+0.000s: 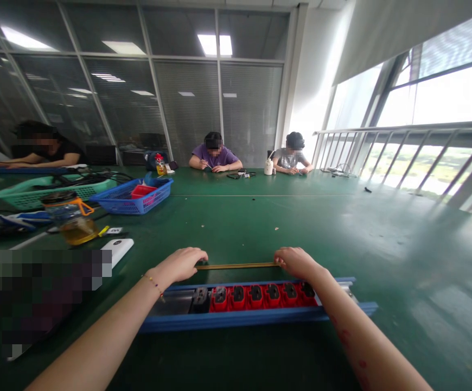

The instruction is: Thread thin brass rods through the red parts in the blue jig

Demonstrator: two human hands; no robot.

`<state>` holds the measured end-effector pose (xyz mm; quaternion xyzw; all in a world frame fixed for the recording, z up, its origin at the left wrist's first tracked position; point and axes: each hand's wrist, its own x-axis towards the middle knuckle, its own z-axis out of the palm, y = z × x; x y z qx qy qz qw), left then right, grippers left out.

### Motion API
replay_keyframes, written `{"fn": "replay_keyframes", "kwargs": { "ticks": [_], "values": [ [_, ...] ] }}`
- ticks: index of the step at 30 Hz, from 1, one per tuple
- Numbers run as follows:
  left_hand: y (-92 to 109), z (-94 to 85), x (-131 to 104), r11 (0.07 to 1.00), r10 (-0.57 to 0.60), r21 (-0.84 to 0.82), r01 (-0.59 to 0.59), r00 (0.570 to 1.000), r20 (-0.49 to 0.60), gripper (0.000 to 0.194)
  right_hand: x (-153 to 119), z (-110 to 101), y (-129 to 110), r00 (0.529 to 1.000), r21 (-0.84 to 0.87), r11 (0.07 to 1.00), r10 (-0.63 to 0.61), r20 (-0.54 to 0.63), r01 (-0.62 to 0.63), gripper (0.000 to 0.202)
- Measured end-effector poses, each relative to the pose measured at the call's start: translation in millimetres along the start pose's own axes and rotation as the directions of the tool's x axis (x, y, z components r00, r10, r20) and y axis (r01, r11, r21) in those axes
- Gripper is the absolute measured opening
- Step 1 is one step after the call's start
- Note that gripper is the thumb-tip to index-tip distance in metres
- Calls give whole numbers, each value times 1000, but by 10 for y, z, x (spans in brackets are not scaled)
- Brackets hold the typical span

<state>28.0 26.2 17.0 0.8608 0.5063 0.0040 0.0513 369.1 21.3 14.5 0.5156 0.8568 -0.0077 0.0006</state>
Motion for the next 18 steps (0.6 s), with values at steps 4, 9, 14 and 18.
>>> {"fn": "replay_keyframes", "kwargs": {
  "ticks": [4,9,14,18],
  "values": [
    [46,14,46,999,-28,20,28,999,26,33,-12,8,-14,1000,-5,1000,0,-9,0,25],
    [121,-8,49,999,-25,33,23,997,69,28,-9,54,-3,1000,26,1000,1,-17,-1,29],
    [152,-55,0,995,-17,-98,29,992,126,17,-9,54,54,998,113,994,-1,-58,8,23],
    [162,-148,-116,930,11,-367,22,996,86,19,-44,-72,143,991,209,978,16,-132,12,24]
  ]
}}
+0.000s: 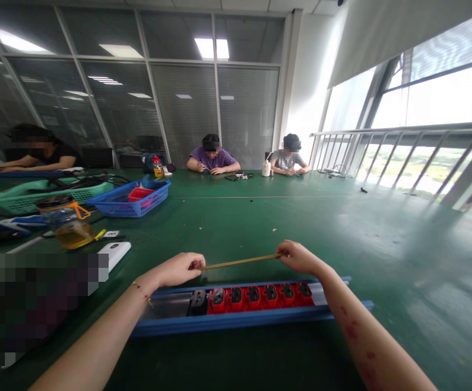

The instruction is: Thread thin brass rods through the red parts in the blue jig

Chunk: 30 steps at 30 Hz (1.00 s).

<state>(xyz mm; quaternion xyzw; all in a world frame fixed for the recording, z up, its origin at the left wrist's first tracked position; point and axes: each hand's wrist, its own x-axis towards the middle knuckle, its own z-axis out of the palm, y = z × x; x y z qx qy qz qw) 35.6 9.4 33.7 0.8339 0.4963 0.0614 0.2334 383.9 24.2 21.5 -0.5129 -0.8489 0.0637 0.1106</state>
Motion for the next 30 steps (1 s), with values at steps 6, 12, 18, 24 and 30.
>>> {"fn": "replay_keyframes", "kwargs": {
  "ticks": [6,12,18,24,30],
  "values": [
    [130,-138,-236,947,-48,-320,29,998,-49,38,-140,-199,-40,993,252,967,3,-121,28,18],
    [297,-177,-416,913,-102,-405,35,984,-146,39,-380,-341,-209,1000,560,828,9,-16,2,22],
    [383,-94,-606,904,-153,-426,43,962,-227,35,-605,-450,-267,992,673,731,46,116,-113,34],
    [413,30,-728,889,-199,-448,94,961,-192,33,-776,-386,-313,988,642,751,99,122,-155,37],
    [441,101,-716,918,-175,-390,68,954,-244,36,-768,-106,-339,954,629,770,258,-153,-107,32]
  ]
}}
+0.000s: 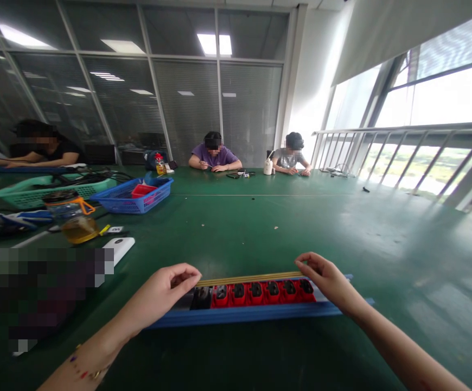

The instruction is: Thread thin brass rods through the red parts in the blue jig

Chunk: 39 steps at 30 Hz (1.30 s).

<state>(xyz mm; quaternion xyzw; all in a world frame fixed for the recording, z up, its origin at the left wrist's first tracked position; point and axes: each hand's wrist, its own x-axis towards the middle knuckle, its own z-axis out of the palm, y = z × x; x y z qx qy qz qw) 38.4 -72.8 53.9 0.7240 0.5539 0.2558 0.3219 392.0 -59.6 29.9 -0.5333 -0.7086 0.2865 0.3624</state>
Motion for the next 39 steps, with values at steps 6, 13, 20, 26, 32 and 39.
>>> {"fn": "replay_keyframes", "kwargs": {
  "ticks": [6,13,20,26,32,39],
  "values": [
    [-22,83,1,994,12,108,-10,1000,-25,32,-45,84,92,999,-121,993,-6,-48,0,29],
    [-60,159,40,982,25,187,-11,997,-74,34,-94,64,164,996,-254,966,21,-83,-42,34],
    [-47,174,48,974,67,222,-51,996,-62,33,-106,47,151,998,-346,938,14,-58,-33,32],
    [-49,153,24,965,96,247,-89,995,-17,31,-147,50,111,999,-366,930,-40,-34,25,30],
    [-23,123,16,956,91,277,-97,995,37,31,-142,56,76,996,-371,925,-93,-14,81,32],
    [1,141,-50,919,127,365,-147,989,78,35,-159,51,47,990,-510,849,-140,35,138,34]
  ]
}}
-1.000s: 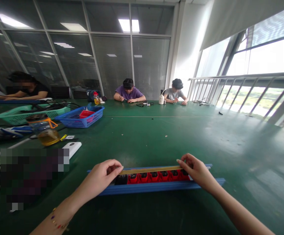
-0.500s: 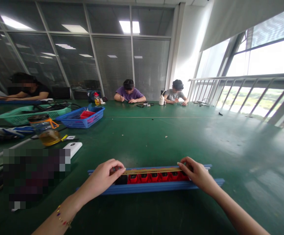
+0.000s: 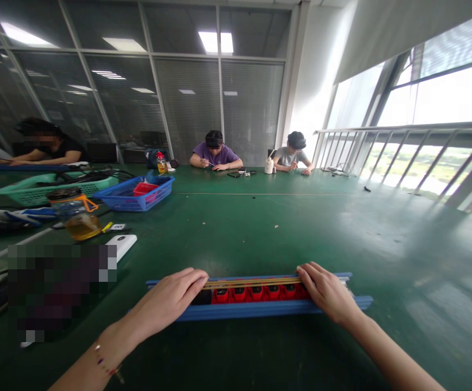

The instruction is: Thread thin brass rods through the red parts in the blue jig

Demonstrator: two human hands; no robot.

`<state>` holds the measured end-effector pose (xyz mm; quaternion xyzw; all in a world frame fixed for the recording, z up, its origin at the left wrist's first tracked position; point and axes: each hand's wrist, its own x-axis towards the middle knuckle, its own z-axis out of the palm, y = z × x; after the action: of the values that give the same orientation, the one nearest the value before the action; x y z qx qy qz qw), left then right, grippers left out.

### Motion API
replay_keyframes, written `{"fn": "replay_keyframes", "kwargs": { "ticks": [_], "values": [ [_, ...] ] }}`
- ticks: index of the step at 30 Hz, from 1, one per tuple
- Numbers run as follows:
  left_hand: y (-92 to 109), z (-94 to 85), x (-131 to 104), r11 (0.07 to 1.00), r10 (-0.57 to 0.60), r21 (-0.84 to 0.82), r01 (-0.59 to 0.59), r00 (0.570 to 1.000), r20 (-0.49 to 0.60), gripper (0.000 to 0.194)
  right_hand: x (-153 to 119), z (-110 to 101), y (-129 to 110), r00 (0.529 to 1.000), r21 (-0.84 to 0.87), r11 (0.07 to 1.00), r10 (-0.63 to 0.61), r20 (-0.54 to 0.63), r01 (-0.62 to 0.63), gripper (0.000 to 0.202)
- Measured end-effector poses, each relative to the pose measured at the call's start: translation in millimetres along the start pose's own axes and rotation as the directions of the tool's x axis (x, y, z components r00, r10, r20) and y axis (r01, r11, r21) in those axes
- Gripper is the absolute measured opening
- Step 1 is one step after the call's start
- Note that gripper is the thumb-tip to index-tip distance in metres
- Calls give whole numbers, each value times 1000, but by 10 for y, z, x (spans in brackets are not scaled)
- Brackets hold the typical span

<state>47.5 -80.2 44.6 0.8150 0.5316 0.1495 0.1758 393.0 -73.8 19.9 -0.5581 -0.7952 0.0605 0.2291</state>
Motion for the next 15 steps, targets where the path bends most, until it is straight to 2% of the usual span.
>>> {"fn": "replay_keyframes", "kwargs": {
  "ticks": [3,7,12,15],
  "values": [
    [0,-16,-19,999,32,13,-32,999,-9,36,-9,-13,-11,999,-82,996,-36,-19,34,35],
    [-57,-96,-14,1000,-11,3,11,999,-43,35,-9,-11,-8,998,-84,996,-44,-46,40,34],
    [-123,-226,14,999,15,-35,-13,999,39,35,-7,-7,1,997,-44,997,-60,-57,58,34],
    [-123,-274,34,998,55,-16,-54,998,39,30,-3,-10,7,997,-30,997,-69,-47,68,34]
  ]
}}
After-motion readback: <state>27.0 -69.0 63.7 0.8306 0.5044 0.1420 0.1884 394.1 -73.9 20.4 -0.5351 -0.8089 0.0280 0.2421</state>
